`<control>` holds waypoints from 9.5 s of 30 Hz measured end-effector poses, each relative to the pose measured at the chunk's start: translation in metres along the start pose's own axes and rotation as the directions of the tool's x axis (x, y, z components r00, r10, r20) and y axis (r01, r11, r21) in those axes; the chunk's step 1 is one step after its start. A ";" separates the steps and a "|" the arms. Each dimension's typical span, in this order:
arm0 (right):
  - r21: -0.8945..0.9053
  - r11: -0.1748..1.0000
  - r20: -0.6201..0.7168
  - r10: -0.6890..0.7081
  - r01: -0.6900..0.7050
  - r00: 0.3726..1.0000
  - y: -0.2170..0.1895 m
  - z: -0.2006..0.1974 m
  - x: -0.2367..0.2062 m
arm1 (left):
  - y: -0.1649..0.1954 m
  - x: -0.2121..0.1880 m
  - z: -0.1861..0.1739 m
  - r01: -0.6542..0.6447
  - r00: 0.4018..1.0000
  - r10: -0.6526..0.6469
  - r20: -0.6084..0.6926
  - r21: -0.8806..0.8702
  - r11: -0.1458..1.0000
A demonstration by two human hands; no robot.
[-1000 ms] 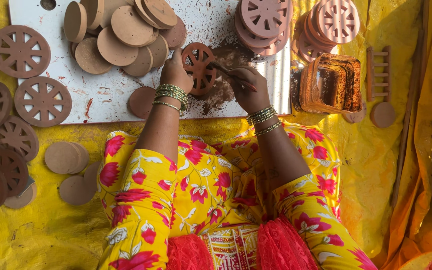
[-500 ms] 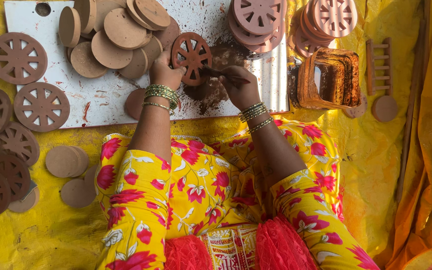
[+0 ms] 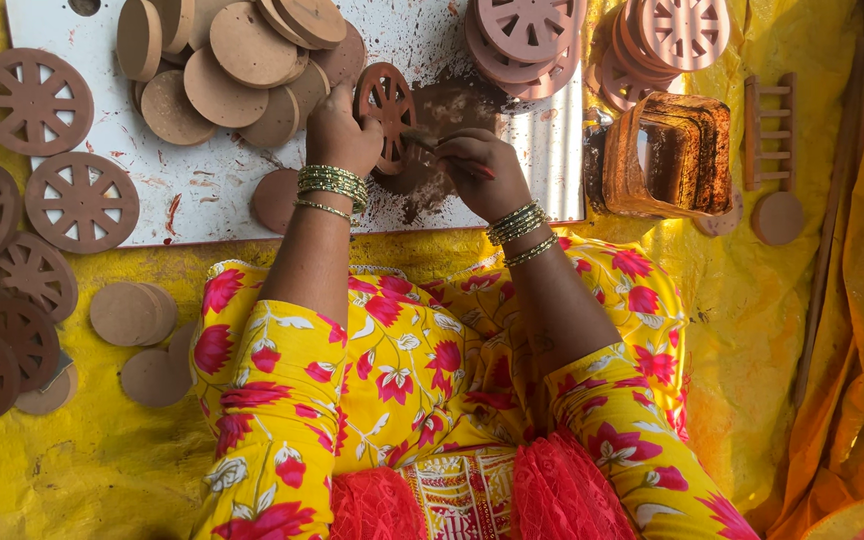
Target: The person sits on the ground and coats wheel-shaped clay discs with wet clay slip, spreading the mixture over each disc with a brush and stacking the coated discs with others on the board. They work through the discs one at a time, dipping the brush in a container of slip between pieces.
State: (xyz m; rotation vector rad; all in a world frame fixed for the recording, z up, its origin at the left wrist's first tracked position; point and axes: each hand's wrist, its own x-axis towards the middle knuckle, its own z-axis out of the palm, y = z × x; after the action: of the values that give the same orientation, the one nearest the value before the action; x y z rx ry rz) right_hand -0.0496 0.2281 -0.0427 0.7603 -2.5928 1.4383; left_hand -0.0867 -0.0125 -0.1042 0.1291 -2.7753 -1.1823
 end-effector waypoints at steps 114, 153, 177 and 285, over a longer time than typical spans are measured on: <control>0.058 0.977 -0.068 0.208 -0.204 0.976 0.010 0.006 0.003 | 0.039 -0.003 -0.030 0.344 0.874 -0.430 0.227 0.338 0.876; -0.193 0.958 -0.072 0.204 -0.214 0.976 0.005 0.011 0.004 | 0.036 -0.003 -0.028 0.347 0.863 -0.443 0.242 0.353 0.869; 0.084 0.962 -0.236 0.273 -0.260 0.933 0.043 0.000 -0.002 | 0.016 -0.006 -0.020 0.159 0.973 -0.174 0.149 0.108 0.981; -0.525 0.847 -0.034 0.077 -0.084 0.996 0.042 0.040 -0.011 | 0.023 -0.004 -0.028 0.264 0.905 -0.325 0.274 0.238 0.935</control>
State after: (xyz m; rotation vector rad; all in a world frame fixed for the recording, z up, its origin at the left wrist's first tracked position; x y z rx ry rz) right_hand -0.0531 0.2180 -0.1008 0.5624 -2.8272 0.6620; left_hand -0.0796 -0.0161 -0.0684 0.4361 -3.2402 -1.0622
